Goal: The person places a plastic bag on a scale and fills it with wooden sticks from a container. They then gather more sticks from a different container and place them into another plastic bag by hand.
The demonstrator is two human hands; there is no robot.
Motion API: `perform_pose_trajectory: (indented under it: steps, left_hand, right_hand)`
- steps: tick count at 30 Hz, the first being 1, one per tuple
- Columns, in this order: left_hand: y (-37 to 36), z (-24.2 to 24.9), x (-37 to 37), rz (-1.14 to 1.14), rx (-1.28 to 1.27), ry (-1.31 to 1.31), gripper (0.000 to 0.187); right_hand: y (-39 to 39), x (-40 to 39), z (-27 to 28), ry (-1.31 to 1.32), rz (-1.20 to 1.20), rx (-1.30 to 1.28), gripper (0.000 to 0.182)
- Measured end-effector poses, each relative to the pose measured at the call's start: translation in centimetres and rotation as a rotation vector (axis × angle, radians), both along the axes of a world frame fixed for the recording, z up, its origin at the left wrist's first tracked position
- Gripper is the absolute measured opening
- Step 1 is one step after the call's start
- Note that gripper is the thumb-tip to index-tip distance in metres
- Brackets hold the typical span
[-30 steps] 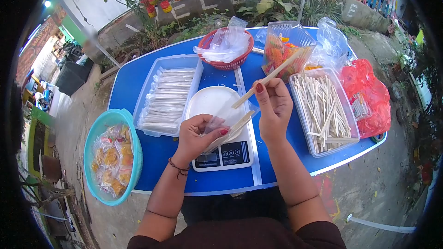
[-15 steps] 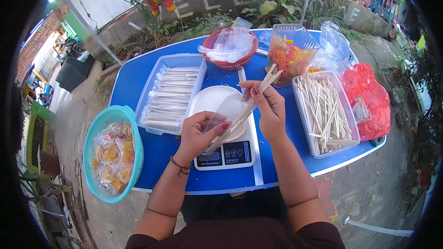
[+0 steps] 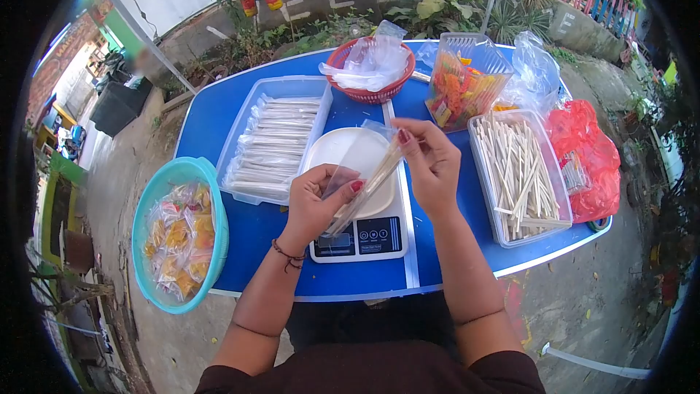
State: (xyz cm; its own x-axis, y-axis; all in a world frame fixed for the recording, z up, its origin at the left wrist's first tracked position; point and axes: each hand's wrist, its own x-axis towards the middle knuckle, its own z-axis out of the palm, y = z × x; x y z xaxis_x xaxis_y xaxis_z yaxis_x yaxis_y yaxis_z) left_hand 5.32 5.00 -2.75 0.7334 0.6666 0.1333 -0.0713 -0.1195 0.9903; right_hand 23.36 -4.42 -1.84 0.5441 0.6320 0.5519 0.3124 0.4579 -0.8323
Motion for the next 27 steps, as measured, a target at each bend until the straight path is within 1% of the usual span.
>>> perform_pose_trajectory:
  steps: [1,4,8,10,13,14,17,20,23,24,27]
  left_hand:
    - [0.0,0.1,0.0,0.016,-0.014,-0.001,0.023]
    - [0.2,-0.2,0.1,0.058,-0.016,-0.017,0.021]
    - [0.3,0.0,-0.1,0.095,-0.051,-0.068,0.018]
    - [0.1,-0.3,0.1,0.171,-0.048,-0.222,0.017]
    - [-0.1,-0.6,0.2,0.238,-0.037,-0.395,0.017]
    - [-0.1,-0.6,0.2,0.253,-0.032,-0.443,0.017]
    - [0.0,-0.6,-0.1,0.244,-0.028,-0.482,0.020]
    - [-0.1,0.1,-0.1,0.215,-0.006,-0.518,0.019]
    - [-0.1,0.5,-0.6,0.142,-0.005,-0.326,0.018]
    - [-0.1,0.4,-0.6,0.150,-0.010,-0.323,0.018]
    - [0.3,-0.2,-0.2,0.170,-0.013,-0.337,0.018]
  right_hand:
    - [0.0,0.1,-0.1,-0.096,-0.009,-0.048,0.024]
    - [0.1,-0.1,-0.1,-0.243,0.030,-0.033,0.020]
    - [0.1,-1.5,1.2,-0.244,-0.075,-0.017,0.030]
    - [0.3,-2.3,1.4,-0.219,-0.124,0.006,0.033]
    - [-0.1,-2.6,0.9,-0.175,0.078,-0.190,0.033]
    - [-0.1,-2.8,1.2,-0.333,0.139,-0.258,0.023]
    - [0.3,-4.3,0.4,-0.583,0.126,-0.284,0.019]
    - [0.4,-4.5,0.2,-0.526,0.058,-0.258,0.019]
    - [0.6,-4.2,0.0,-0.516,0.019,-0.201,0.017]
    - [0.7,-4.1,-0.1,-0.520,0.010,-0.178,0.017]
    - [0.5,-3.8,0.2,-0.532,0.009,-0.224,0.015]
